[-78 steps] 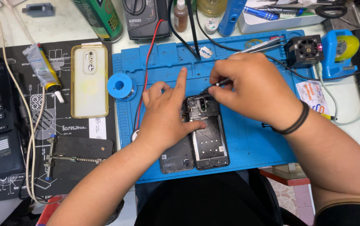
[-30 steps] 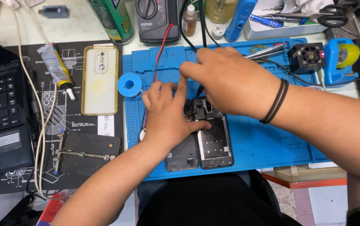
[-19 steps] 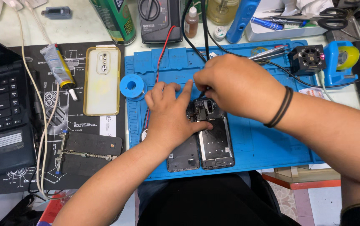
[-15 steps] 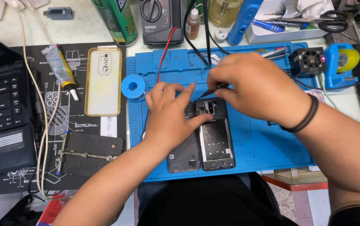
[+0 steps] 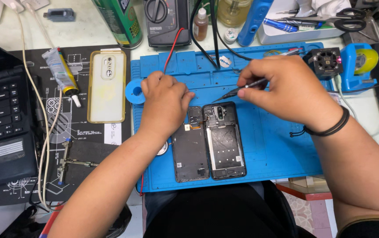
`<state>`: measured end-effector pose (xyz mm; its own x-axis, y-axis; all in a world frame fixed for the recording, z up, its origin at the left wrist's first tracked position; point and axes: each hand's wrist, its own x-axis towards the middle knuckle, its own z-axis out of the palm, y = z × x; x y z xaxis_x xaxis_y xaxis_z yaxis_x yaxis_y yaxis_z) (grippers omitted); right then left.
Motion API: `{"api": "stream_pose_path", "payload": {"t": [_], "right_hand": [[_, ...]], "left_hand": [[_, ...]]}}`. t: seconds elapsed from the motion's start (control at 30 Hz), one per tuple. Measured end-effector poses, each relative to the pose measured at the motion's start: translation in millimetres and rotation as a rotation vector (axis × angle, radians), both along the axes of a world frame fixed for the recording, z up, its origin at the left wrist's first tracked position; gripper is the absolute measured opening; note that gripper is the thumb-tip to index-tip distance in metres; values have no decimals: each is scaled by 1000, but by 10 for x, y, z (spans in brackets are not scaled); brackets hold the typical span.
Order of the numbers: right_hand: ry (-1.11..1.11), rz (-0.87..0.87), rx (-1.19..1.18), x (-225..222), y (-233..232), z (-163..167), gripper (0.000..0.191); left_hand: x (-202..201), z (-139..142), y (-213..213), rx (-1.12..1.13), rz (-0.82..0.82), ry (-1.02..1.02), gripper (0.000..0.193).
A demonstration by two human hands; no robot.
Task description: The person removes the SIM tray from a smartphone, then opens the back cover to access internal components. They use a screwdriver to remove screws and a spudger to disconnect ribbon cables inside the phone.
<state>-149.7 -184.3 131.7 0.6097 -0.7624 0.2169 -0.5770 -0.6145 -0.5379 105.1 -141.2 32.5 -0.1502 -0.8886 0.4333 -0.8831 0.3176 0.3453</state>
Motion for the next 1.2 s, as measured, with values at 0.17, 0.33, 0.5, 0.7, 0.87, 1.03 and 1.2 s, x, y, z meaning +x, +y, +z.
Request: {"api": "stream_pose_path", "payload": {"t": [0.17, 0.33, 0.5, 0.7, 0.87, 1.03, 1.2], "right_hand": [[52, 40, 5, 94, 112, -40, 16], [97, 66, -45, 213, 163, -30, 16], [98, 44, -37, 283, 152, -22, 16], [161, 65, -98, 354, 148, -35, 15], [276, 84, -191, 472, 180, -7, 17], [530, 194, -283, 603, 169, 42, 21], [532, 172, -144, 620, 163, 131, 38]], "left_hand": [[-42, 15, 62, -36, 7, -35, 12], [-121, 153, 210, 28, -81, 72, 28], [-172, 295, 361, 216, -196, 127, 88], [-277, 339, 374, 374, -205, 57, 130], [-291, 338, 373, 451, -178, 45, 135], [-287, 312, 393, 367, -150, 78, 135], [-245, 298, 421, 291, -133, 58, 122]]}}
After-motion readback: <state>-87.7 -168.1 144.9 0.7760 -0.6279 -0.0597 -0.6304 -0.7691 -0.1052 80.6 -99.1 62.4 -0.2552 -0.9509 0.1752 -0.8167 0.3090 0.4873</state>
